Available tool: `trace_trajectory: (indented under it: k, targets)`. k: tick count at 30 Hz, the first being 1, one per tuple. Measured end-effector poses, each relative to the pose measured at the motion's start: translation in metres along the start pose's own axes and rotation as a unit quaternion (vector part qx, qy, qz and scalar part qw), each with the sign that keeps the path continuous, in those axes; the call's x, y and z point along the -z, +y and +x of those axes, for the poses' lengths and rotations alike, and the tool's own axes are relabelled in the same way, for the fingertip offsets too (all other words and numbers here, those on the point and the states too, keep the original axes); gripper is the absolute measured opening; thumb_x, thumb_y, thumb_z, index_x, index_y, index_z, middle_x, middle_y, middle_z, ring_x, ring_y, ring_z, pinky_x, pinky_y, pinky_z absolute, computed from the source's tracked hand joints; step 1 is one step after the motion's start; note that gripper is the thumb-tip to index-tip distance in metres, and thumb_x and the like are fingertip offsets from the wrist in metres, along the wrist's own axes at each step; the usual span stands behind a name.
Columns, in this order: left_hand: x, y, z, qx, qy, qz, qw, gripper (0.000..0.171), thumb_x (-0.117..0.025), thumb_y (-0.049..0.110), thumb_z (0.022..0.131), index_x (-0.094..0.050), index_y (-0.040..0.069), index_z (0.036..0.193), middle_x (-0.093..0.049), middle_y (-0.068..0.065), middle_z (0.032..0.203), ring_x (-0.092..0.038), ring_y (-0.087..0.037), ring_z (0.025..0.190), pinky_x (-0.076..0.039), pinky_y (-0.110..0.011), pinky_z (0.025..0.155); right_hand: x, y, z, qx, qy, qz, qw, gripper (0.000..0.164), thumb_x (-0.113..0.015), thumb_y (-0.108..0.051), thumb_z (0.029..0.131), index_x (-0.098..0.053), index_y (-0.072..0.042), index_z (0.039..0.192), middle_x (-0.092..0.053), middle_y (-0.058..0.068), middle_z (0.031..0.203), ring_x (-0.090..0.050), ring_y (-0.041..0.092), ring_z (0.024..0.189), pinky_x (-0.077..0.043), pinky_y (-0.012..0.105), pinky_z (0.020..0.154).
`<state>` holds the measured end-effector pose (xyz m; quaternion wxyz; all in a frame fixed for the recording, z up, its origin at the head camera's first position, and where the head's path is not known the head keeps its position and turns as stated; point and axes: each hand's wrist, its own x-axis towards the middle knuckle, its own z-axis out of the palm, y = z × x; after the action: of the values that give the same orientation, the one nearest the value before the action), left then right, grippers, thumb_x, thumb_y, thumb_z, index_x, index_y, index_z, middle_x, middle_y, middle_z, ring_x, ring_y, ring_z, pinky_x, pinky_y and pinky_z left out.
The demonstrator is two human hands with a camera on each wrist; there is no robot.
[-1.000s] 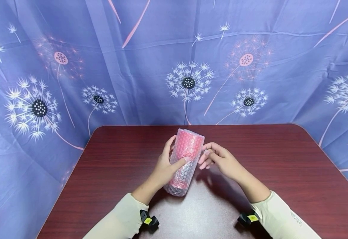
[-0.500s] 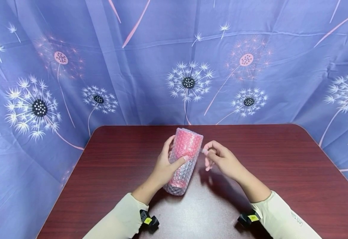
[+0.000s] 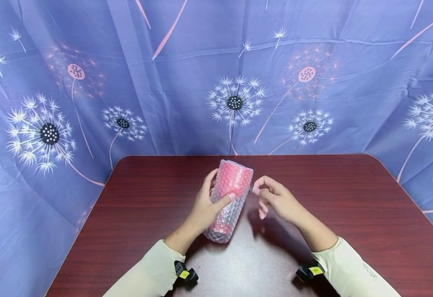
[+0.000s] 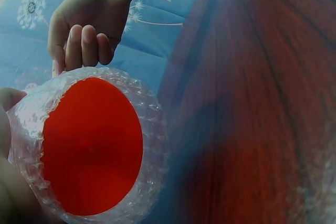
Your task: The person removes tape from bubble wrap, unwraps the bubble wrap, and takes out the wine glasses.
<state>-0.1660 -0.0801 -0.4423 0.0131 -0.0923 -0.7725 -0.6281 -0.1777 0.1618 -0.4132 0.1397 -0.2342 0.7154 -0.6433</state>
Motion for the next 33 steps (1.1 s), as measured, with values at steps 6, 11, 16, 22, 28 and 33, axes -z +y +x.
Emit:
trace_trajectory:
  k: [6, 11, 16, 22, 28, 33]
  targets:
    - [-0.0003, 0.0025, -0.001, -0.001, -0.002, -0.008, 1.0, 0.084, -0.078, 0.032, 0.087, -0.03, 0.037, 0.156, -0.055, -0.008, 0.137, -0.061, -0.026, 0.114, -0.057, -0.039, 0.093, 0.0001, 0.0, 0.0007, 0.005, 0.004, -0.013, 1.0, 0.012, -0.041, -0.002, 0.102, -0.045, 0.008, 0.107, -0.06, 0.011, 0.061, -0.069, 0.027, 0.055, -0.06, 0.05, 0.057]
    - [0.0001, 0.0025, -0.001, -0.003, -0.004, -0.002, 1.0, 0.085, -0.077, 0.032, 0.087, -0.029, 0.034, 0.157, -0.055, -0.008, 0.138, -0.061, -0.026, 0.114, -0.057, -0.039, 0.093, -0.0012, 0.0014, 0.0027, 0.004, 0.016, -0.04, 0.999, 0.016, -0.053, -0.008, 0.103, -0.047, 0.007, 0.106, -0.066, 0.014, 0.067, -0.072, 0.028, 0.061, -0.061, 0.047, 0.059]
    - [0.0001, 0.0011, -0.0007, -0.004, -0.005, 0.0, 1.0, 0.084, -0.077, 0.032, 0.087, -0.029, 0.036, 0.156, -0.054, -0.007, 0.137, -0.06, -0.025, 0.114, -0.056, -0.039, 0.093, -0.002, 0.002, 0.0038, -0.011, 0.038, -0.058, 0.998, 0.019, -0.056, -0.01, 0.103, -0.051, 0.008, 0.105, -0.067, 0.017, 0.07, -0.073, 0.031, 0.065, -0.062, 0.042, 0.063]
    - [-0.0005, 0.0025, -0.0017, -0.003, -0.006, 0.001, 1.0, 0.085, -0.078, 0.033, 0.087, -0.029, 0.037, 0.156, -0.055, -0.007, 0.138, -0.061, -0.025, 0.114, -0.057, -0.039, 0.092, -0.0019, 0.0029, 0.0047, -0.016, 0.028, -0.073, 0.997, 0.02, -0.051, -0.01, 0.105, -0.055, 0.009, 0.109, -0.07, 0.025, 0.083, -0.074, 0.027, 0.071, -0.062, 0.044, 0.068]
    - [-0.0015, 0.0028, -0.0022, -0.006, -0.008, 0.004, 0.9999, 0.085, -0.079, 0.033, 0.086, -0.029, 0.038, 0.155, -0.054, -0.006, 0.137, -0.061, -0.024, 0.114, -0.057, -0.038, 0.091, -0.005, 0.0013, 0.0033, -0.026, 0.011, -0.075, 0.997, 0.026, -0.045, -0.012, 0.108, -0.056, 0.009, 0.118, -0.071, 0.03, 0.095, -0.073, 0.038, 0.08, -0.062, 0.044, 0.073]
    - [-0.0017, 0.0011, -0.0009, -0.006, 0.001, 0.026, 0.9997, 0.087, -0.081, 0.036, 0.084, -0.029, 0.04, 0.155, -0.052, -0.006, 0.14, -0.058, -0.023, 0.118, -0.055, -0.04, 0.095, -0.0065, -0.0012, 0.0016, -0.021, 0.001, -0.069, 0.997, 0.028, -0.042, -0.011, 0.108, -0.055, 0.01, 0.121, -0.07, 0.033, 0.098, -0.074, 0.033, 0.081, -0.062, 0.045, 0.077]
